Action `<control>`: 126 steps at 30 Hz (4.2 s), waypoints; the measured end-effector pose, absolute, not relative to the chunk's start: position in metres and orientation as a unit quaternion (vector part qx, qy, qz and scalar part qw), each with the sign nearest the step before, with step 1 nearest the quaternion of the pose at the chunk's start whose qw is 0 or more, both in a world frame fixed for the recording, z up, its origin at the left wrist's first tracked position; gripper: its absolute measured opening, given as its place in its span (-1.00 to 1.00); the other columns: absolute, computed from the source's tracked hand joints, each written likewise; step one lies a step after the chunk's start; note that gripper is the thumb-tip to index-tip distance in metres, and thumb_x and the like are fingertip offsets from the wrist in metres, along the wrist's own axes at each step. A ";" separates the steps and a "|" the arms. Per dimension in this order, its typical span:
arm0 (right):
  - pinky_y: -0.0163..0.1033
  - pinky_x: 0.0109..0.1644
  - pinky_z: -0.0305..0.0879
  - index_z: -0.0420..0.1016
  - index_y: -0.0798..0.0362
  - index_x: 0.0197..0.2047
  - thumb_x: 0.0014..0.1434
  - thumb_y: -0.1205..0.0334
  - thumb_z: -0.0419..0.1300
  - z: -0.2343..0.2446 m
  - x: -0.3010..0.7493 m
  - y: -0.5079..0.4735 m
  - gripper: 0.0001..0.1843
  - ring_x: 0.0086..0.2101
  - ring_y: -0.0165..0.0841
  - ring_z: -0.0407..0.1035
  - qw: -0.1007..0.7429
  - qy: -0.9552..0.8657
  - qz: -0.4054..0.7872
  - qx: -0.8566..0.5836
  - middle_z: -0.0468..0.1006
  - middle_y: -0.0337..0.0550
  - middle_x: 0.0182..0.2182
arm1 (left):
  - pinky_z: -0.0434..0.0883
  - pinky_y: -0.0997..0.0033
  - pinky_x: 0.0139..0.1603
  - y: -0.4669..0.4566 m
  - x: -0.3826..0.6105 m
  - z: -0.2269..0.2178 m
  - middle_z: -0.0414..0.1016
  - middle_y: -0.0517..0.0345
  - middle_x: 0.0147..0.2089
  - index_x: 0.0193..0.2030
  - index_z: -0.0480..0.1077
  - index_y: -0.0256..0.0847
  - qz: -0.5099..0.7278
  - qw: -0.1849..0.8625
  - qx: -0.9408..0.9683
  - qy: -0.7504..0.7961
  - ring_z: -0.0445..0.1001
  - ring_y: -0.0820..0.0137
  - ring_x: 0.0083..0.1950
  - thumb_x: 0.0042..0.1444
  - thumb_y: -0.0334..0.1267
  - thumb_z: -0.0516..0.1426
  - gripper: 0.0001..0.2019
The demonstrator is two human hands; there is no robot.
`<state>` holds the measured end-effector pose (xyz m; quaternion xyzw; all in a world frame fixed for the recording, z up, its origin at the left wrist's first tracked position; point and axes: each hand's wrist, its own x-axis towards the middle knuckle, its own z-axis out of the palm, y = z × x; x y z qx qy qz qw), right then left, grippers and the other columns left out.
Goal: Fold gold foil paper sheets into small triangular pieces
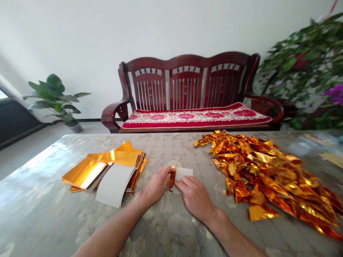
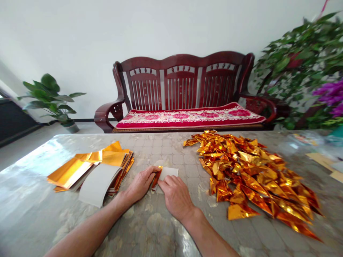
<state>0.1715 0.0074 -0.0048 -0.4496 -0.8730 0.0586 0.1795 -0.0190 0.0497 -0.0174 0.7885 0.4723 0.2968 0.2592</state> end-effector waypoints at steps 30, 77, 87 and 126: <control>-0.26 -0.07 0.22 0.58 -0.09 -0.06 0.19 0.44 0.01 0.007 0.188 0.030 -0.59 -0.11 -0.31 0.39 0.171 -0.796 0.159 -0.559 0.55 -0.17 -0.16 | 0.40 0.27 0.15 0.013 0.003 -0.016 0.48 0.07 0.03 0.04 0.26 -0.16 0.196 0.089 0.875 0.433 0.44 0.30 0.08 0.26 -0.52 -0.05 -0.71; -0.08 0.13 0.28 0.58 -0.06 -0.09 0.11 0.25 0.28 0.006 0.239 0.040 -0.75 -0.01 -0.23 0.40 0.243 -0.835 0.191 -0.456 0.60 -0.13 -0.06 | 0.31 0.04 0.28 0.027 -0.004 -0.013 0.58 0.08 0.04 -0.15 0.41 -0.17 0.202 0.042 0.877 0.434 0.51 0.27 0.12 0.34 -0.39 -0.03 -0.80; -0.22 -0.01 0.30 0.54 -0.04 -0.34 0.30 0.19 0.12 -0.008 0.224 0.048 -0.79 -0.15 -0.32 0.44 0.310 -0.788 0.136 -0.514 0.60 -0.20 -0.24 | 0.24 0.02 0.32 0.029 -0.001 -0.009 0.62 0.10 -0.10 -0.13 0.46 -0.15 0.216 0.061 0.855 0.468 0.56 0.33 -0.01 0.32 -0.39 -0.02 -0.77; -0.24 -0.17 0.16 0.38 -0.02 -0.31 0.30 0.30 0.13 -0.026 0.207 0.056 -0.88 -0.22 -0.27 0.37 0.255 -0.785 0.011 -0.564 0.48 -0.21 -0.32 | 0.23 0.33 -0.09 0.043 0.005 -0.008 0.59 0.25 -0.31 -0.31 0.42 -0.14 0.221 0.048 0.774 0.592 0.53 0.34 -0.23 0.22 -0.26 0.19 -0.92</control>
